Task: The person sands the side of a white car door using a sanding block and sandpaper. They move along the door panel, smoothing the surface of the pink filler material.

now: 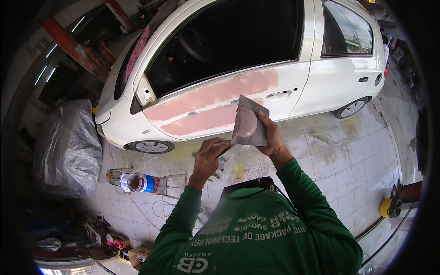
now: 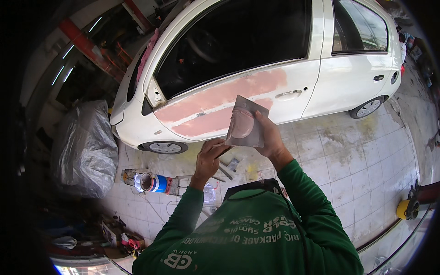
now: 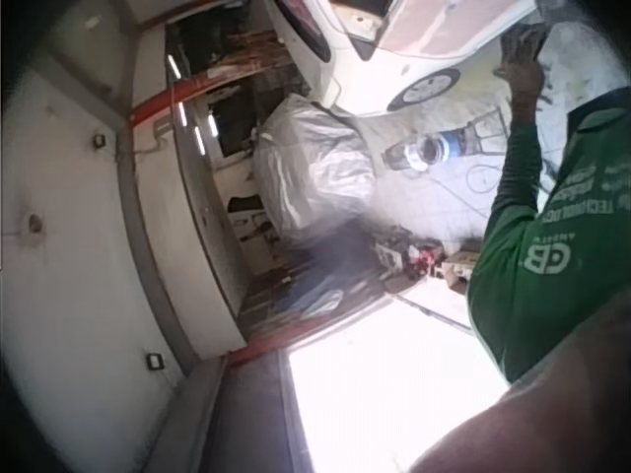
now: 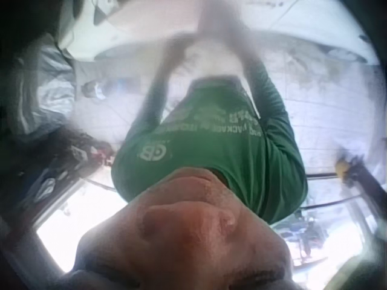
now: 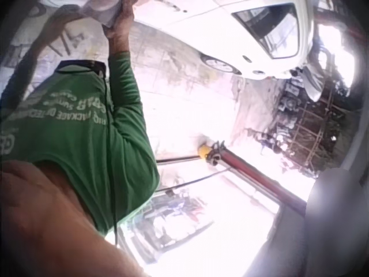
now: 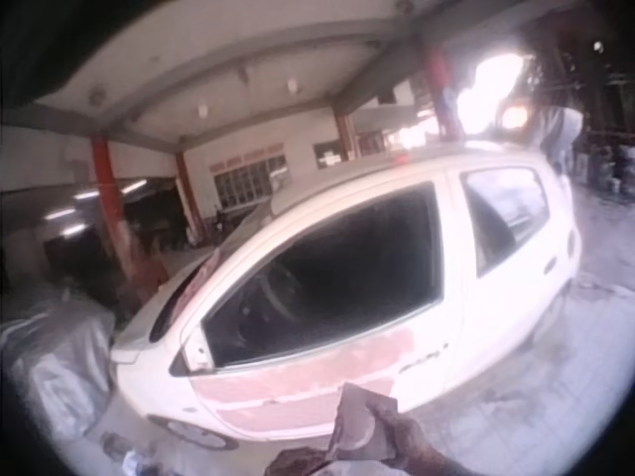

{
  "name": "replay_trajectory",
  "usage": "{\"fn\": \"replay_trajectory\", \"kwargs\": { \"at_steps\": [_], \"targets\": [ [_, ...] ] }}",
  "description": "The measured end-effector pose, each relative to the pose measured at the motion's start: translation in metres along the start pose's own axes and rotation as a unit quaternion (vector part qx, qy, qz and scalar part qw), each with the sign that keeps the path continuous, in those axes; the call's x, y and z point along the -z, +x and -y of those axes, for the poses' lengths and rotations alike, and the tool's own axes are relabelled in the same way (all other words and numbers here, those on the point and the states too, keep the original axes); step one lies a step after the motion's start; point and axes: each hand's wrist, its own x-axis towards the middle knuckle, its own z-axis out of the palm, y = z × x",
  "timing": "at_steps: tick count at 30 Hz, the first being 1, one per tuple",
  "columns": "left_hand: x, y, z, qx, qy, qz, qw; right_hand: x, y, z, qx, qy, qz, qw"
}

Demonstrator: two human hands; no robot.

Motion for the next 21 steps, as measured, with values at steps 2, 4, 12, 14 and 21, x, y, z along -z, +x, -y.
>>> {"fn": "replay_trajectory", "kwargs": {
  "at_steps": [2,4,12,14,21],
  "targets": [
    [0.012,0.014,-0.035,-0.032,-0.041,0.028,0.998,0.018,0.013,0.022,0.024,-0.165,-0.036,0.985],
    [0.033,0.038,-0.080,-0.084,-0.089,0.026,0.992,0.045,0.025,0.027,0.073,-0.290,-0.033,0.954],
    [0.079,0.090,-0.032,-0.061,0.002,-0.063,0.996,-0.031,-0.019,0.057,-0.051,-0.319,0.042,0.946],
    [0.065,0.105,-0.037,-0.090,-0.020,-0.063,0.994,-0.031,-0.009,0.043,-0.012,-0.416,0.063,0.907],
    [-0.034,0.053,-0.044,-0.044,-0.182,0.023,0.982,0.128,0.043,0.026,0.132,-0.473,0.051,0.870]
  ]
}}
